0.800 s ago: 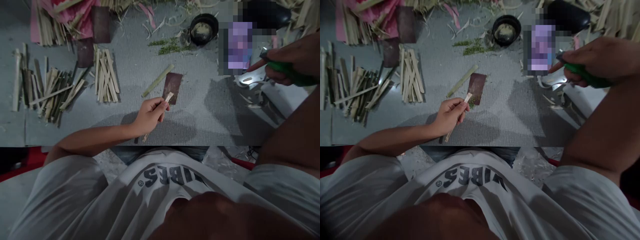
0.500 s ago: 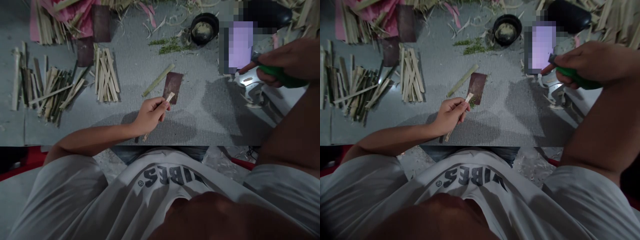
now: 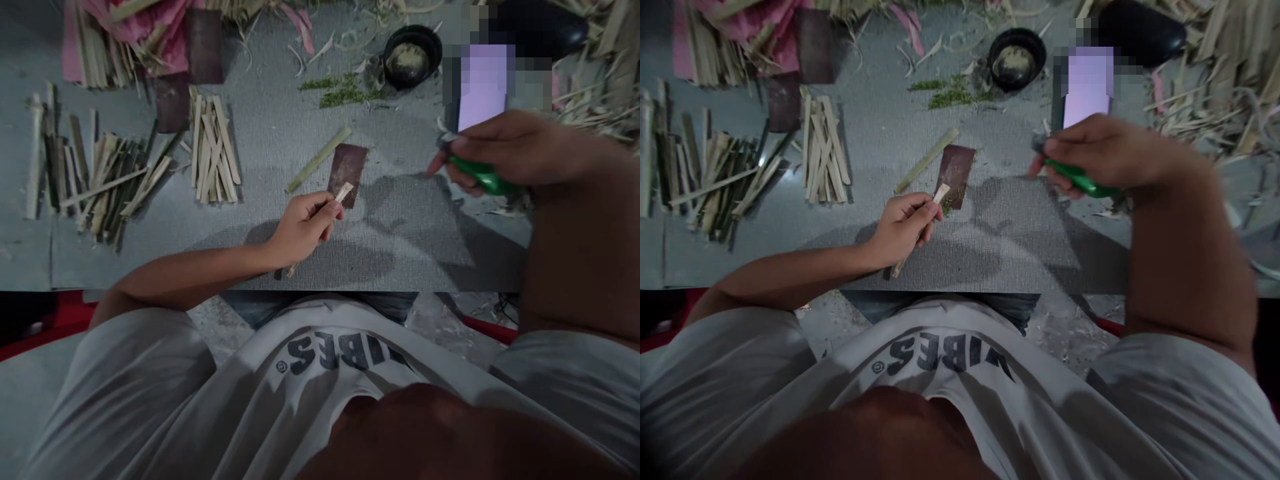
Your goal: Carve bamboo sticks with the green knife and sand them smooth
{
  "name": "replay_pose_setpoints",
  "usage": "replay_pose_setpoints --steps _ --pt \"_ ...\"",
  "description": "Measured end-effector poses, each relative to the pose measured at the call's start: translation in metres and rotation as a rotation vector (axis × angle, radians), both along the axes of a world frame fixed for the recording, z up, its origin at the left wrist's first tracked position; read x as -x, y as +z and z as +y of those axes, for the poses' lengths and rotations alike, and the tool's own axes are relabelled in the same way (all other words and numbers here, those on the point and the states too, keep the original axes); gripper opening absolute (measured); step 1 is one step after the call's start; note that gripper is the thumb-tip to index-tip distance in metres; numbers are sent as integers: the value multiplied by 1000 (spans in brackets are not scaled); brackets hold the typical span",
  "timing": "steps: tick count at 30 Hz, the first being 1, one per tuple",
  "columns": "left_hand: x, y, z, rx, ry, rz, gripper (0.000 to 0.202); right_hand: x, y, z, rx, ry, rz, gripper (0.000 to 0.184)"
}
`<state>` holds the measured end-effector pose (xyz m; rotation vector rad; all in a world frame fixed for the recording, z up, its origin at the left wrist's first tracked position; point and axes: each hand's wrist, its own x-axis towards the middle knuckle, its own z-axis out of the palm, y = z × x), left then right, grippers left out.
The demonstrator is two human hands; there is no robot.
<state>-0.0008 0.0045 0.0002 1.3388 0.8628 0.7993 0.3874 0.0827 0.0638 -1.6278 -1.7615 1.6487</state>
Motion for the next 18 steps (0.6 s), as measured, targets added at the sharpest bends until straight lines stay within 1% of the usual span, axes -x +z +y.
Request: replay_pose_setpoints --steps 1,3,4,6,9,13,15,18 --pt "0 0 1 -9 -9 10 56 23 -3 -8 30 -47 71 43" --pt "0 1 2 -23 -22 26 57 63 -15 -23 77 -13 320 46" --pt "0 0 2 -33 -23 32 57 77 -23 -29 113 25 440 47" --pt "0 -2 3 -53 -14 44 56 98 -38 -38 200 130 622 53" --pt "-1 -5 4 -96 -2 64 54 111 -56 -45 273 194 706 63" --pt "-1 -6 2 -156 -2 97 49 115 -70 -50 332 230 775 67" --pt "-2 -6 1 -175 -4 126 46 115 -73 -50 358 224 790 66" --pt "-2 -6 0 -192 -17 161 47 115 -69 -50 415 233 795 62"
